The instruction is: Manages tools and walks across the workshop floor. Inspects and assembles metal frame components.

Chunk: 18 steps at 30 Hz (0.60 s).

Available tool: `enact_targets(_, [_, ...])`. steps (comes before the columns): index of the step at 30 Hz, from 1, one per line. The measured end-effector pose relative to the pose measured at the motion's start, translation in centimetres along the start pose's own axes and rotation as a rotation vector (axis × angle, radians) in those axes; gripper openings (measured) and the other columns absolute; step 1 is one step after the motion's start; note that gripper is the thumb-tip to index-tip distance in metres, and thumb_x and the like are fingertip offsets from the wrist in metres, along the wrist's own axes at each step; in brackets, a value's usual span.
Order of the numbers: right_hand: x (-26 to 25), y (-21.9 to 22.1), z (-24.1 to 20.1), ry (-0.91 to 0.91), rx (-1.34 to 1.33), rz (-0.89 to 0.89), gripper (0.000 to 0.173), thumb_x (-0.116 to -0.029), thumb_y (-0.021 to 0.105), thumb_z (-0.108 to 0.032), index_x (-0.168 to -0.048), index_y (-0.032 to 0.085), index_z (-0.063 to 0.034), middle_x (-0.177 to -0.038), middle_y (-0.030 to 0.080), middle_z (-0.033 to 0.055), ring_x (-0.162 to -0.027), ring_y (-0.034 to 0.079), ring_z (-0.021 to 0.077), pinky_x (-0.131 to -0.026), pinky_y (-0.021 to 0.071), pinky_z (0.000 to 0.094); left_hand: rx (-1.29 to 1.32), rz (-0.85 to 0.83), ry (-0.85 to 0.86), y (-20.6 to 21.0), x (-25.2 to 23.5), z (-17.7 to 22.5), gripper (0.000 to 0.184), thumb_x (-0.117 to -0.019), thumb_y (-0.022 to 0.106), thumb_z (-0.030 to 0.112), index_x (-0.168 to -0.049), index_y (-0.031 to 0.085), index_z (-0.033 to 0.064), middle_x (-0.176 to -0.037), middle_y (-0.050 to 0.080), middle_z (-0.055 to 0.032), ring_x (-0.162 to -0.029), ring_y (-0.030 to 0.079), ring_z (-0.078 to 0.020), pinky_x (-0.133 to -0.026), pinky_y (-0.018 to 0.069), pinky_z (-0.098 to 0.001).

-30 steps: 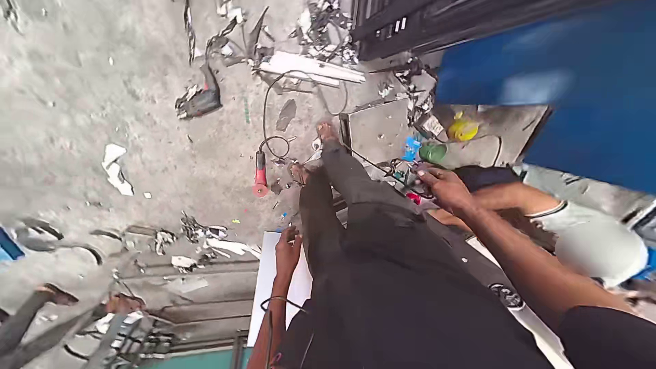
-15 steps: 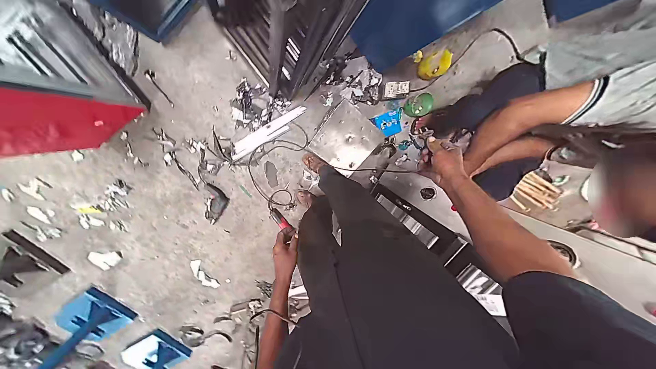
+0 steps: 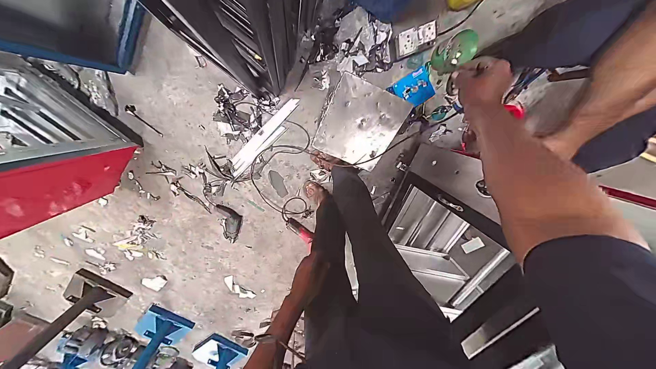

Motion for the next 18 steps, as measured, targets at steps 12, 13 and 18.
enact_targets(12, [-18.6,13.0,2.5,0.092,0.073,0.042,0.039,-0.0962,0.062,-0.033,-0.125,0.069,-0.0065,-0.13,0.066,0.0216,-0.125,0.061,0.0359,-0.108,0.0434,0.0564,-0.181,0.182,-0.032,-3.1,-6.8,1.1,0.033,-0.0888,0.074,0.031,-0.12,0.076,0.0186,-0.108,0.077,-0.0022,-0.099,0.072,-0.0255,-0.089,0.0583,-0.0503])
enact_targets(13, [-19.9,13.9,2.9,0.083,0.068,0.06,0.038,-0.0952,0.062,-0.033,-0.123,0.07,-0.008,-0.128,0.067,0.0199,-0.124,0.062,0.034,-0.108,0.0442,0.0552,-0.165,0.19,-0.031,-3.4,-7.0,1.5,0.031,-0.0888,0.073,0.03,-0.117,0.078,0.0161,-0.105,0.077,-0.0043,-0.098,0.072,-0.0272,-0.088,0.058,-0.0516])
enact_targets(18, [-23.4,16.5,4.3,0.066,0.135,0.066,0.037,-0.0941,0.061,-0.032,-0.122,0.071,-0.0092,-0.128,0.068,0.0183,-0.124,0.062,0.0337,-0.109,0.0431,0.055,-0.099,0.233,0.053,-3.2,-7.5,1.5,0.026,-0.0918,0.07,0.031,-0.109,0.079,0.0136,-0.094,0.077,-0.0052,-0.087,0.071,-0.0228,-0.081,0.0585,-0.0451])
Point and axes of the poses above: each hand's wrist, its own x-axis away from the middle knuckle, its own y-axis out of the palm, z = x × y, the point moved 8 cm from there along -x, towards the middle knuckle
